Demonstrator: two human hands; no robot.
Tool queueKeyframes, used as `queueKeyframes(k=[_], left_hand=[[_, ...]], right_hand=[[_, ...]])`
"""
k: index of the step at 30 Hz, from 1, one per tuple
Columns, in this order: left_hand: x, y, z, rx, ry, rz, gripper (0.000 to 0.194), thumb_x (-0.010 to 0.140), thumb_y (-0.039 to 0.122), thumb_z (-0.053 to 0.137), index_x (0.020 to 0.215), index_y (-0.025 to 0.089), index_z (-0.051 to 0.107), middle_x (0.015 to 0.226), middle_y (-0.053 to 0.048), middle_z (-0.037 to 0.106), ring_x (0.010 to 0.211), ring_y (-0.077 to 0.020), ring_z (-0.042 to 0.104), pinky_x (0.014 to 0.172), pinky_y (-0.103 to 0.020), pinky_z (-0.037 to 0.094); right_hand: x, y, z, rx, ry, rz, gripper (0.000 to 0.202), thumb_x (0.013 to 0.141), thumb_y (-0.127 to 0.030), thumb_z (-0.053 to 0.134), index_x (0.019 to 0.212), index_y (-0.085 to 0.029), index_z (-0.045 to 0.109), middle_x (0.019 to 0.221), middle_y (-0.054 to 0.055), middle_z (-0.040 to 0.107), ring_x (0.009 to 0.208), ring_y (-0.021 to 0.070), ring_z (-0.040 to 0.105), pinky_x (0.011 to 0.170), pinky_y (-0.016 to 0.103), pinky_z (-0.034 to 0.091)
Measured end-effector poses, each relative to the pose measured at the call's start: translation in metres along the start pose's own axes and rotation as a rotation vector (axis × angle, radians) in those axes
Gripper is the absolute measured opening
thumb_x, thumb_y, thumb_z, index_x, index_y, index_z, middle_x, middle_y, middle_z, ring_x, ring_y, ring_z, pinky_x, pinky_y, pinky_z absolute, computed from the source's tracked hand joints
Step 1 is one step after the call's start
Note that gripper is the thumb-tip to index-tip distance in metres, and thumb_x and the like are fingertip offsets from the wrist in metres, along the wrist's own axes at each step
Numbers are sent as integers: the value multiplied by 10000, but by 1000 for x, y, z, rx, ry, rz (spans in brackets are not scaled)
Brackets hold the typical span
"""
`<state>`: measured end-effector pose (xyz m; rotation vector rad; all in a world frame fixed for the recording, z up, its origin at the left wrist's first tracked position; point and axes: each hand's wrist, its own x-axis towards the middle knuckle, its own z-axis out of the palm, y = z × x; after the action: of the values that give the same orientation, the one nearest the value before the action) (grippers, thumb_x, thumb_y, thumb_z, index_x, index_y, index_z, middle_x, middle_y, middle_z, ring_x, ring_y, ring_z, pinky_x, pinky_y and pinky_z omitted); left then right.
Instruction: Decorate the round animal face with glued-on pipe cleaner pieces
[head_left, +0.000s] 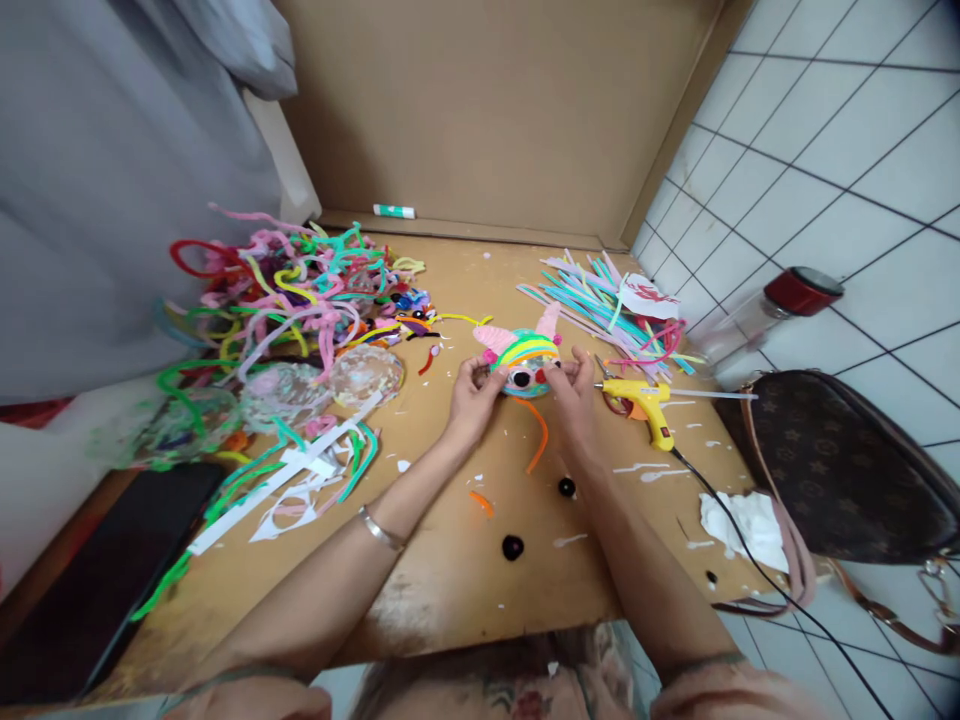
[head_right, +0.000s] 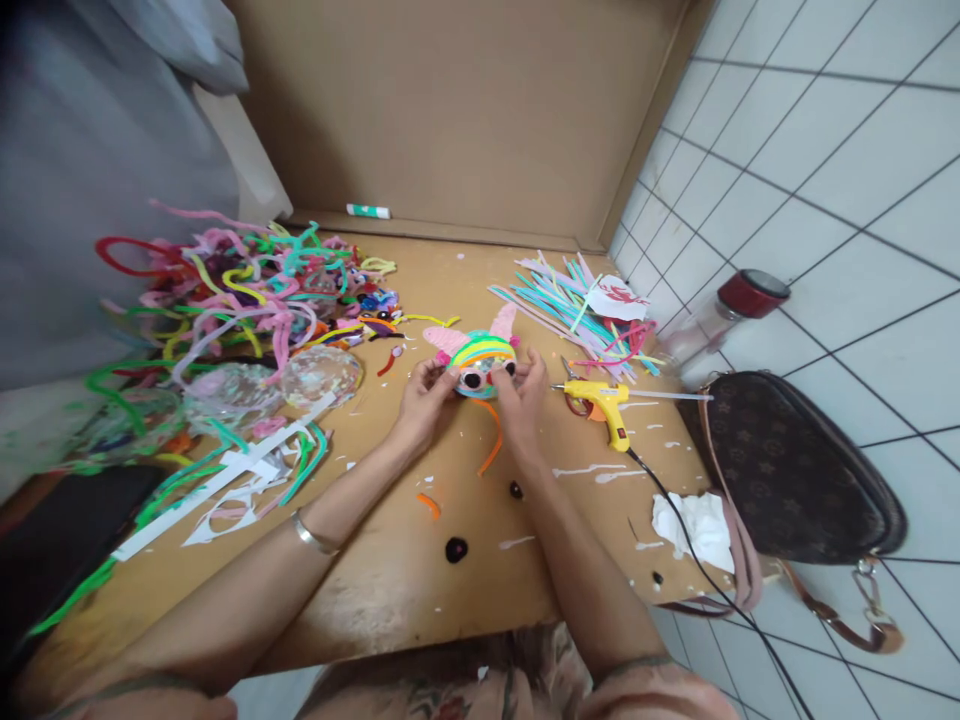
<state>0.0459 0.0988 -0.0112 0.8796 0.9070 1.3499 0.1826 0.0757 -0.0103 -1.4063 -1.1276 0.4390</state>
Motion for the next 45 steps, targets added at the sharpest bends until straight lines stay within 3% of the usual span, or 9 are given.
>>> queueKeyframes(k=[3,5,16,27,34,45], left_hand=[[7,9,-8,-21,-29,-63,539,575,481,883,921,195,585,936,-18,690,850,-155,659,778,-284,529],[12,12,-13,-35,-42,-115,548,540,457,904,911,195,595,918,-17,703,827,-157,664,759,-287,532],[24,19,-22,-113,-149,-174,450,566,324,908,910,189,652,888,-18,740,890,-177,701,896,-332,535],[27,22,-23,-136,-145,-204,483,516,301,928,886,178,644,848,-2,725,850,-161,683,878,-309,511],[29,22,-22,-116,-154,-184,461,535,298,913,900,159,667,859,-28,730,842,-172,679,874,-329,501],[30,18,-21,-127,-134,-151,471,500,298,921,873,167,665,830,1,719,772,-130,650,801,-281,502]], right_hand=[[0,-5,-1,162,85,183,436,822,-387,529,1219,-231,439,876,8,572,784,185,598,725,342,513],[1,-7,-1,220,105,221,385,799,-374,522,1151,-236,453,827,-18,553,753,172,585,735,338,509],[6,-9,-6,247,40,248,416,742,-518,618,1015,-213,540,871,16,632,852,196,631,834,390,533],[12,-18,-9,347,11,303,425,602,-475,791,880,-215,603,756,-22,642,742,163,634,754,338,533],[19,-11,-7,400,23,352,469,511,-480,864,802,-226,597,630,-46,623,596,129,569,575,265,460],[24,-20,-19,476,-82,473,459,450,-340,896,770,-207,594,575,-66,628,497,83,549,513,228,442]])
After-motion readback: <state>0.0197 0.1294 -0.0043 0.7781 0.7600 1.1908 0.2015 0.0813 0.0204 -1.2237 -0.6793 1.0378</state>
